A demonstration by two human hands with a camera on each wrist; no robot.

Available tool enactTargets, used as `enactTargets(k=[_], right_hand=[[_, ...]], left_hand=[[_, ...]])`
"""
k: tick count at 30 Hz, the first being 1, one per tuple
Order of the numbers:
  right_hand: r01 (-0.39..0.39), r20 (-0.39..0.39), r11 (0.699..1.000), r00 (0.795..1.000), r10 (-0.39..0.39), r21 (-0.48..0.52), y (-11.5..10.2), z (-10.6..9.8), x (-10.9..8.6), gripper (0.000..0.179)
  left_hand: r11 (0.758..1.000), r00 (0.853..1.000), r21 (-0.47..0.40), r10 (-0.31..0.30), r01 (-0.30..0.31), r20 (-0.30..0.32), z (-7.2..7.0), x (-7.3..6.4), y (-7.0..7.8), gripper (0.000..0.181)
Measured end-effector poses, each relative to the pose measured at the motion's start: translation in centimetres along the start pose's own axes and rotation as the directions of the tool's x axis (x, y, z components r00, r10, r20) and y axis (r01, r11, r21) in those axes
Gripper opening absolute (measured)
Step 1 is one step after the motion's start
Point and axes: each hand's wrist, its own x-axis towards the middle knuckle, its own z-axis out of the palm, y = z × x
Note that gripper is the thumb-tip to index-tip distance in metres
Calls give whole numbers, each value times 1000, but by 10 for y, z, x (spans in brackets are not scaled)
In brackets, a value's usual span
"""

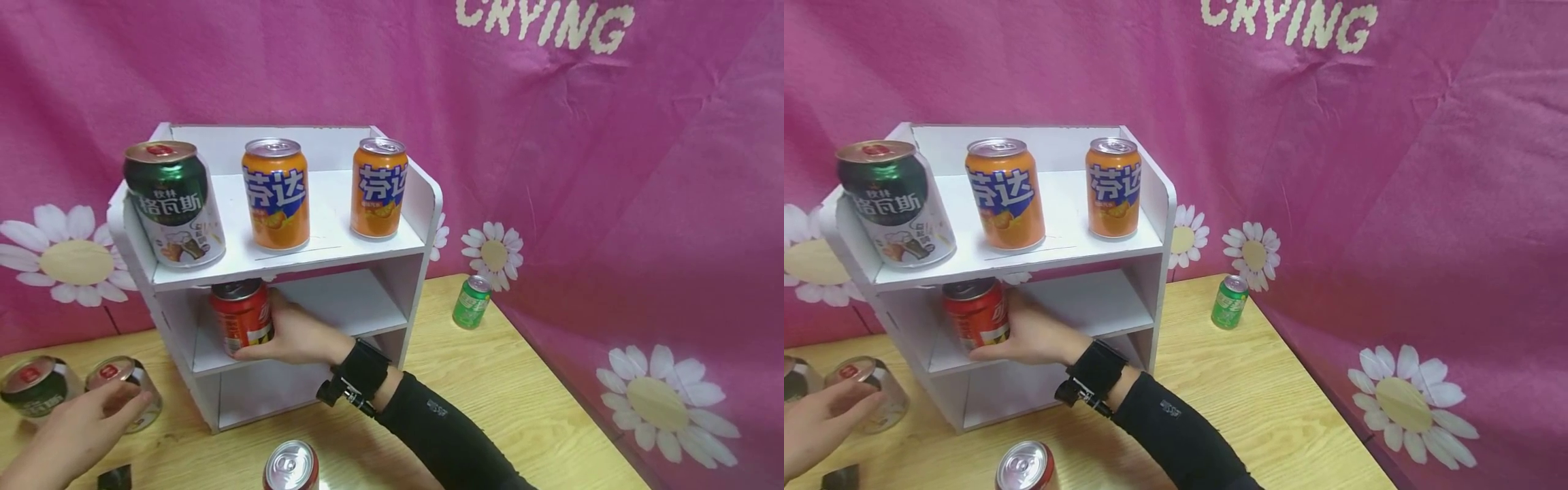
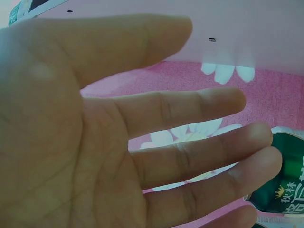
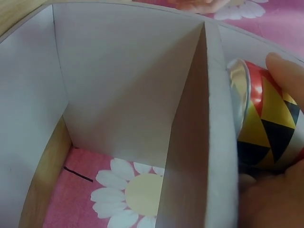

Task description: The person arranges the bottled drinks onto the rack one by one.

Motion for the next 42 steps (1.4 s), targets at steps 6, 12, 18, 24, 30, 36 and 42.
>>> enactTargets(k=[6, 12, 18, 24, 30, 36, 42], right_hand=[[1, 25, 1000, 1000, -1, 7, 0, 0, 1, 73], [-46, 56, 999, 997, 45, 11, 4, -1, -3, 78], [-15, 19, 1000, 1000, 15, -5, 6, 3, -5, 77], [1, -48, 998, 999, -4, -56, 6, 9, -7, 78], [0, -60, 999, 998, -3, -47, 6, 10, -7, 79], [-7, -45, 1000, 999, 7, 16, 5, 6, -7, 84], [4, -92, 999, 996, -9, -53, 5, 10, -6, 80]], left_hand=[[1000, 1000, -13, -3, 3, 10, -1, 0, 0, 79], [1000, 1000, -11, -9, 9, 5, 0, 0, -2, 79], [1000, 1000, -6, -20, 20, 8, 0, 1, -3, 79], [1000, 1000, -5, -16, 17, 14, -1, 1, -3, 79], [1000, 1000, -4, -11, 11, 23, -1, 2, -4, 80], [1000, 1000, -12, -16, 16, 12, 0, 2, -4, 79], [1000, 1000, -12, -13, 13, 20, -1, 1, -3, 78]])
